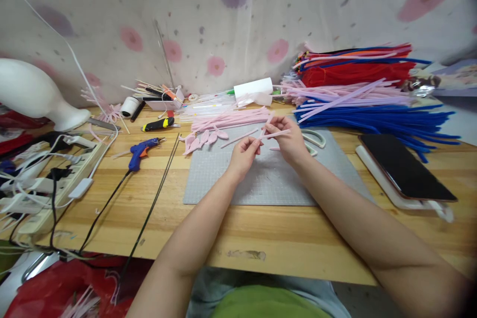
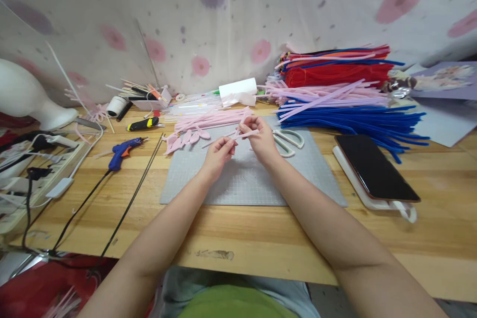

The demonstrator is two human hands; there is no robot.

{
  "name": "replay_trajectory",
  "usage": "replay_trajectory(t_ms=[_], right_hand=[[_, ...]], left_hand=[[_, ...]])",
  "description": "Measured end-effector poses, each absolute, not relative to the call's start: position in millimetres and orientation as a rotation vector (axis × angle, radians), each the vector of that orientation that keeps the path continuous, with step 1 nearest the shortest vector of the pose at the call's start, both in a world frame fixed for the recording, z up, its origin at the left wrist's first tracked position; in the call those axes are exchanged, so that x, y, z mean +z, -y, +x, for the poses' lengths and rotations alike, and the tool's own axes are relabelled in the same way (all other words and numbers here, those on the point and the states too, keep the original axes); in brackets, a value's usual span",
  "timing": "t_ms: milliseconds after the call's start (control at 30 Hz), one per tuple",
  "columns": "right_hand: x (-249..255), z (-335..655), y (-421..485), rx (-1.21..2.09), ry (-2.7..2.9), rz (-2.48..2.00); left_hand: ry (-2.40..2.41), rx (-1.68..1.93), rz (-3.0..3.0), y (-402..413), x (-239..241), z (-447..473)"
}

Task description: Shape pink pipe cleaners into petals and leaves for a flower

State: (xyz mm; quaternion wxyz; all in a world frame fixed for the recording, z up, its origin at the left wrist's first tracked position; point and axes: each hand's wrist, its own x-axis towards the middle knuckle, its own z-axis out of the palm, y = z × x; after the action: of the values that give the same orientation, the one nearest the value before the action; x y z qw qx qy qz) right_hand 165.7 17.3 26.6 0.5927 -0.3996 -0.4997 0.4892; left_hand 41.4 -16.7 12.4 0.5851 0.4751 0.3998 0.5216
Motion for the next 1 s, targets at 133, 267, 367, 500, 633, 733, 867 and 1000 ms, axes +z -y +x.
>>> replay_trajectory(t_ms=[133,267,367,500,633,733,867,1000], right_hand=[[29,166,-10,1.17,1.395,-0.816],[35,168,-7,1.227,1.587,-0.919],[36,168,-8,1.258,1.481,-1.117],[31,163,-10,1.238,1.308,-1.228],[28,160,-11,1.207,1.203,-1.226],[28,159,-12,1.226,1.114,-1.184],[26,158,-14,1.238,1.066,-1.101],[25,158,-16,1.24,1.064,-1.089]], left_hand=[[-0.938,1.25,1.037,16,10,39],[-0.964,1.261,1.075,14,7,39],[-1.061,1.242,1.171,15,4,40],[-1.333,1.236,1.562,19,5,39],[-1.512,1.211,1.886,23,11,38],[-1.571,1.179,1.955,25,14,39],[-1.595,1.183,1.983,25,14,39],[-1.569,1.193,1.947,25,12,38]])
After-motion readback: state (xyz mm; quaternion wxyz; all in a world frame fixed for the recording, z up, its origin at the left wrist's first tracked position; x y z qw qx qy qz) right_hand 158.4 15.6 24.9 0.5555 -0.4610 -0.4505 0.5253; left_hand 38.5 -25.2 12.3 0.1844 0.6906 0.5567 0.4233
